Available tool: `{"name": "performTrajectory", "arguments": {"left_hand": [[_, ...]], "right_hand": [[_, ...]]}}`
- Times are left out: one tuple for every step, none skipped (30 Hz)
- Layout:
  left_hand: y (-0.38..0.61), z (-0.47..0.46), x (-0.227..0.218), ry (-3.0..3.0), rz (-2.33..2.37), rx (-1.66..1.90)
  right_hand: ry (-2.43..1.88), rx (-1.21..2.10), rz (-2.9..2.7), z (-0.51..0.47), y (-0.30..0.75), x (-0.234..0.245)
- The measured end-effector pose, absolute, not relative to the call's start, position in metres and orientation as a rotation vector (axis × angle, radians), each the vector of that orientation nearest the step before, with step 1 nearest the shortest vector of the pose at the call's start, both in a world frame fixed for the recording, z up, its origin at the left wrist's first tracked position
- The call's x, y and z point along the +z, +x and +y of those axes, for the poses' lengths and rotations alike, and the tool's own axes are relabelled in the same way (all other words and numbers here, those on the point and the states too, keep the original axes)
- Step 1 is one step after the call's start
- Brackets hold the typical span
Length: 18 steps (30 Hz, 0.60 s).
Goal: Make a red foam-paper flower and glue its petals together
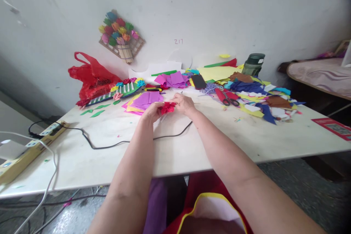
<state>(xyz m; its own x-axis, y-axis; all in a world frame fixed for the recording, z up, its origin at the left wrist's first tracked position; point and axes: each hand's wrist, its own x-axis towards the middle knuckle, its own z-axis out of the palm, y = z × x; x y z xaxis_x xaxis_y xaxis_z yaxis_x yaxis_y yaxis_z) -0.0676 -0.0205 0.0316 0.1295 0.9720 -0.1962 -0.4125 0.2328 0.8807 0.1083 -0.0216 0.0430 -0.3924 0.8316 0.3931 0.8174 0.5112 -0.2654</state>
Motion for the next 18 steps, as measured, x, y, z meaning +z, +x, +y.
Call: {"name": "performTrajectory", "arguments": {"left_hand": [[-0.0669, -0.0216, 0.0327, 0.75, 0.961, 1.177], [-0.0659, -0.0228, 0.0341, 0.732, 0.992, 1.185], [-0.0648, -0.024, 0.0357, 0.722, 1.005, 1.186], [-0.0637, -0.0252, 0.0373, 0.721, 1.005, 1.185], [-0.0626, -0.0262, 0.0387, 0.723, 0.999, 1.187], [-0.0616, -0.0269, 0.0398, 0.729, 0.991, 1.19], [-0.0607, -0.0274, 0.0405, 0.735, 0.991, 1.193], [-0.0601, -0.0277, 0.0408, 0.741, 0.992, 1.195], [-0.0597, -0.0278, 0.0407, 0.747, 0.994, 1.195], [-0.0596, -0.0277, 0.0403, 0.754, 0.996, 1.192], [-0.0597, -0.0275, 0.0397, 0.763, 0.995, 1.186], [-0.0599, -0.0274, 0.039, 0.771, 0.996, 1.177], [-0.0602, -0.0272, 0.0383, 0.78, 1.001, 1.166], [-0.0606, -0.027, 0.0378, 0.79, 1.01, 1.155], [-0.0608, -0.0268, 0.0374, 0.799, 1.022, 1.144], [-0.061, -0.0267, 0.0371, 0.808, 1.036, 1.138], [-0.0611, -0.0266, 0.037, 0.813, 1.045, 1.138], [-0.0612, -0.0266, 0.037, 0.812, 1.049, 1.142]], "right_hand": [[-1.351, 0.052, -2.272, -0.0207, 0.1084, 0.0426], [-1.352, 0.062, -2.267, -0.0198, 0.1086, 0.0421], [-1.351, 0.069, -2.261, -0.019, 0.1086, 0.0416], [-1.35, 0.072, -2.258, -0.0185, 0.1085, 0.0412], [-1.347, 0.073, -2.257, -0.0183, 0.1084, 0.0408], [-1.346, 0.073, -2.258, -0.0184, 0.1081, 0.0405], [-1.345, 0.072, -2.259, -0.0187, 0.1078, 0.0403], [-1.345, 0.07, -2.261, -0.0191, 0.1074, 0.0401], [-1.344, 0.067, -2.263, -0.0195, 0.1071, 0.04], [-1.342, 0.063, -2.266, -0.0198, 0.1068, 0.0398], [-1.342, 0.06, -2.269, -0.0199, 0.1066, 0.0395], [-1.344, 0.055, -2.273, -0.0198, 0.1065, 0.0391], [-1.344, 0.048, -2.277, -0.0196, 0.1065, 0.0387], [-1.345, 0.039, -2.279, -0.0193, 0.1066, 0.0382], [-1.345, 0.03, -2.281, -0.0189, 0.1067, 0.0378], [-1.346, 0.021, -2.283, -0.0186, 0.1067, 0.0375], [-1.347, 0.015, -2.285, -0.0184, 0.1068, 0.0374], [-1.346, 0.01, -2.287, -0.0184, 0.1068, 0.0375]]}}
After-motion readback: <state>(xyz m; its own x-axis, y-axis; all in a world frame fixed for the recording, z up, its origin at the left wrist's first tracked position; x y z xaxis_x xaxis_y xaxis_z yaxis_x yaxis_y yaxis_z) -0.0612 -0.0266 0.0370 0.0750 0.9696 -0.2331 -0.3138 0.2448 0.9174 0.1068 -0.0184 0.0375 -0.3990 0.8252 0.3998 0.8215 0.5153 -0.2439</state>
